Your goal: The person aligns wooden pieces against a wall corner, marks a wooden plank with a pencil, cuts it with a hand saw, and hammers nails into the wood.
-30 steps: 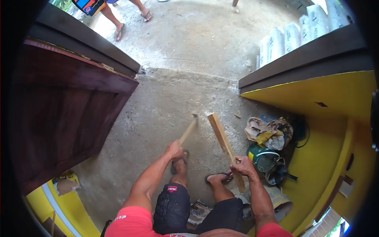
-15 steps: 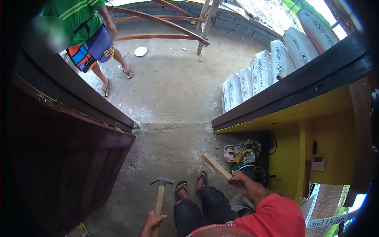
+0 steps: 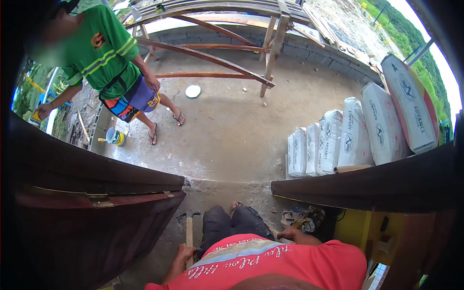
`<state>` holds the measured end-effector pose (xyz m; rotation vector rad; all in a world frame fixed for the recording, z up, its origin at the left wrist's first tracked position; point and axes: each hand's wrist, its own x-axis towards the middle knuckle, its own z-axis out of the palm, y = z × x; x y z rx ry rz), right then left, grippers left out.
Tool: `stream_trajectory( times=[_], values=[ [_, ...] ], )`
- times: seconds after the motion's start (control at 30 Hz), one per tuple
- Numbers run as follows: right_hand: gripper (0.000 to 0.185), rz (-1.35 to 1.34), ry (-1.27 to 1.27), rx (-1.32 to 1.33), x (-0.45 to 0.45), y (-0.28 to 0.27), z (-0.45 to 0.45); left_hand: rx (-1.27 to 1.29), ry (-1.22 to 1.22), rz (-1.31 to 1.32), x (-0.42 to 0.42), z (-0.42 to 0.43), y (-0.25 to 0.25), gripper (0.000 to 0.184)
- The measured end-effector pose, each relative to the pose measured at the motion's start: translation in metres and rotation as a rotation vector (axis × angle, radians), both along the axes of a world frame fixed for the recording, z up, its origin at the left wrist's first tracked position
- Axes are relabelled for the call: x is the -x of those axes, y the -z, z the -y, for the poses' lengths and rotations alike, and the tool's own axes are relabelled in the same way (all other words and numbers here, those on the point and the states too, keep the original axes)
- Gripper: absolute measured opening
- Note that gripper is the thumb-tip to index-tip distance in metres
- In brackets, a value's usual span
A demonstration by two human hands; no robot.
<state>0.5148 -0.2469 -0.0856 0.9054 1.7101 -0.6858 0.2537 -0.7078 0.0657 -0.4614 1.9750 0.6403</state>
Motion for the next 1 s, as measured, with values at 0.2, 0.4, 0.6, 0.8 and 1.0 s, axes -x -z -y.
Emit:
stream_trajectory(
  times=[0.2,0.4,0.6,0.8,1.0],
  values=[
    [0.032,-0.013,0.097,0.171,0.136,-0.093,-0.037,0.045,0.02,-0.107,0.107,-0.062,0.041,0.031],
    [0.039,-0.095,0.331,0.135,0.26,-0.067,-0.118,0.163,0.386,-0.145,0.265,-0.145,0.089,0.039],
    [0.048,-0.124,0.724,0.119,0.385,-0.048,-0.199,0.145,0.76,-0.18,0.462,-0.263,0.082,0.036],
    [0.058,-0.131,1.248,0.232,0.41,-0.067,-0.233,0.039,1.085,-0.209,0.616,-0.422,0.033,0.037],
    [0.043,-0.033,0.976,-0.02,0.437,-0.026,-0.311,-0.292,1.13,-0.13,0.658,-0.602,-0.02,0.04]
  ],
)
